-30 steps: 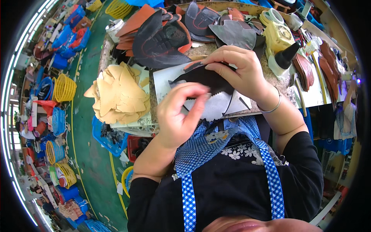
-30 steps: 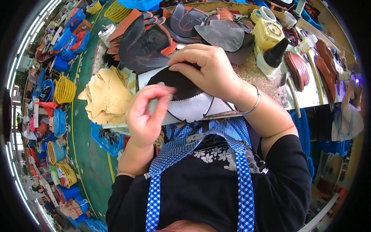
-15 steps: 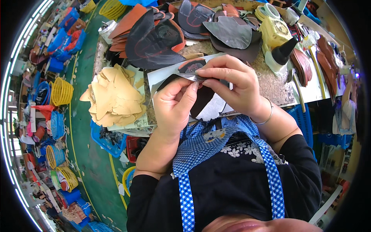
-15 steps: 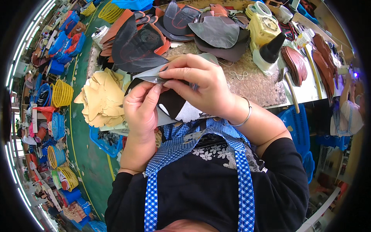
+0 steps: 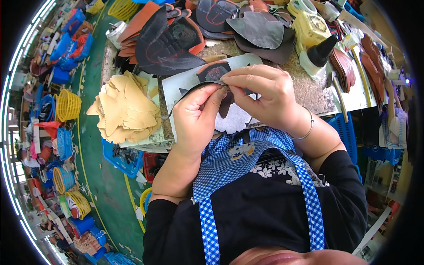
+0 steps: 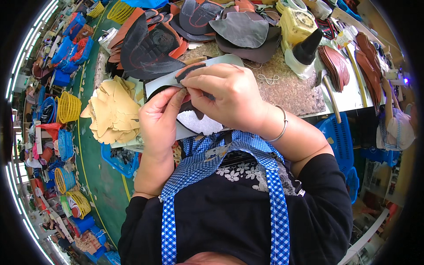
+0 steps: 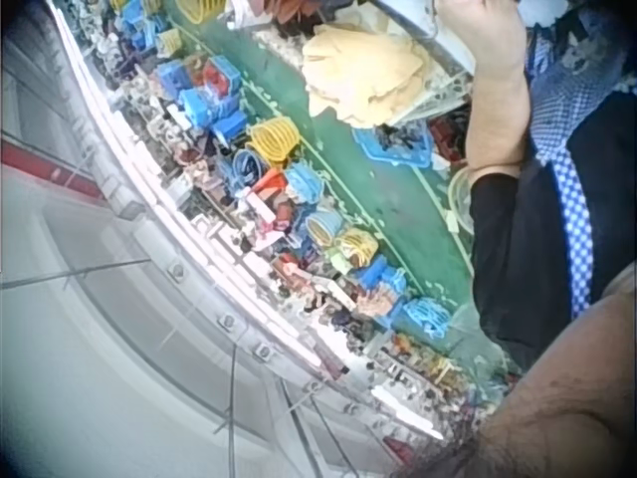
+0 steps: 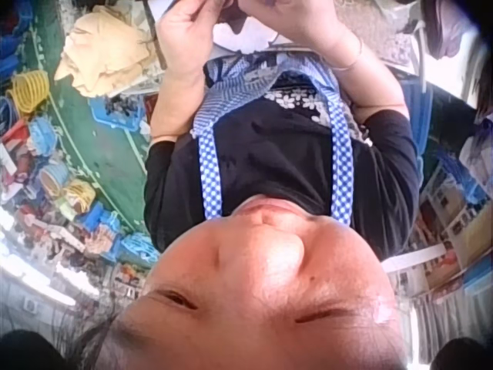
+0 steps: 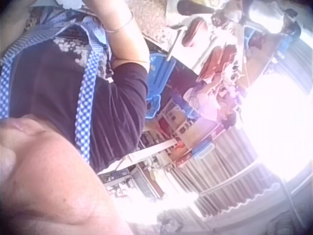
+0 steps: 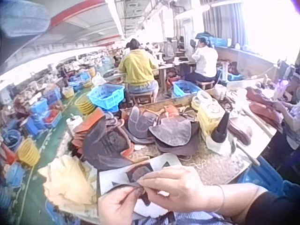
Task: Assembling and reinforcing leather shoe upper components using adhesive tape and a smoothing tool in a factory workshop.
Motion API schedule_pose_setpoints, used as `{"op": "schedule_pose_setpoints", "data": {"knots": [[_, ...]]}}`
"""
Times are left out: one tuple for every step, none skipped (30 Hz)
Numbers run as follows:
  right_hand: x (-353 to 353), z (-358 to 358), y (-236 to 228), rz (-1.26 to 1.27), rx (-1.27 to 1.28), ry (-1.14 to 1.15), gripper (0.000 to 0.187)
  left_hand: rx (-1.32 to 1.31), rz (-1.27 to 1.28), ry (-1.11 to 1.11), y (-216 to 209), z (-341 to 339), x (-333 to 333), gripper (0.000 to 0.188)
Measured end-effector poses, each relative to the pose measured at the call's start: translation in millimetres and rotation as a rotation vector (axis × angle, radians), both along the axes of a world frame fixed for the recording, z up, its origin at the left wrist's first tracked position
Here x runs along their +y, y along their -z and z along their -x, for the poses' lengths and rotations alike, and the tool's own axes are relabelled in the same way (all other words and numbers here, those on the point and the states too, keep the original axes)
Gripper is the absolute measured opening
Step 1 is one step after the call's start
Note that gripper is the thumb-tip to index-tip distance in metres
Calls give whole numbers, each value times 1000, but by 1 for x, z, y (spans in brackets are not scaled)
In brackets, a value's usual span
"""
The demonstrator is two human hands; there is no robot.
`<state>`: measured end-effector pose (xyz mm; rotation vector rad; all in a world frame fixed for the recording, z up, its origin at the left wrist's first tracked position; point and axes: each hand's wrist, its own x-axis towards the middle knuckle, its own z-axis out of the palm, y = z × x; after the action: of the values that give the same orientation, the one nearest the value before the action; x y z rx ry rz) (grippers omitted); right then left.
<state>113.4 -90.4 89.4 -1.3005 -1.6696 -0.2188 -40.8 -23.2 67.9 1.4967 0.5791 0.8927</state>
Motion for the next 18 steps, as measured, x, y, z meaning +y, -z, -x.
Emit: {"op": "schedule_pose_setpoints", "data": {"knots": [[0,0,1,-7,0,1,16,12,2,-11,0,-1,-1,14],[-1,1,2,-52,-49,20,17,24,4,-22,0,-1,-2,13],[-1,1,4,-53,-48,21,17,25,3,-22,1,-1,-2,13],[-2,2,6,-52,-46,25,17,23,-15,-21,2,0,-3,11],[-3,3,7,-52,-44,30,17,21,-33,-20,2,1,-4,10],[-3,3,7,-52,-44,29,17,21,-33,-20,3,0,-4,10],[-4,4,7,-52,-33,28,17,5,-66,-39,4,-1,-5,9],[-4,5,7,-52,-23,26,17,-11,-98,-57,4,-2,-5,8],[-4,7,7,-52,-23,26,17,-11,-98,-58,4,-2,-5,8],[-5,8,7,-72,-80,52,18,23,-198,-83,4,-3,-5,8],[-5,9,7,-91,-137,78,20,57,-297,-109,3,-4,-5,8],[-7,8,6,-91,-136,77,20,58,-297,-109,2,-4,-5,8],[-9,7,5,-13,-86,48,18,83,-363,-102,2,-3,-4,7],[-10,5,4,66,-35,19,16,109,-429,-95,1,-3,-3,6],[-10,3,4,67,-34,18,16,110,-428,-97,3,-1,0,6],[-9,0,5,298,390,-49,12,100,-337,-16,7,3,3,6],[-7,-3,6,526,816,-117,9,91,-245,63,8,4,4,5],[-2,-6,10,575,1147,-234,7,-105,25,99,8,-3,0,6]]}}
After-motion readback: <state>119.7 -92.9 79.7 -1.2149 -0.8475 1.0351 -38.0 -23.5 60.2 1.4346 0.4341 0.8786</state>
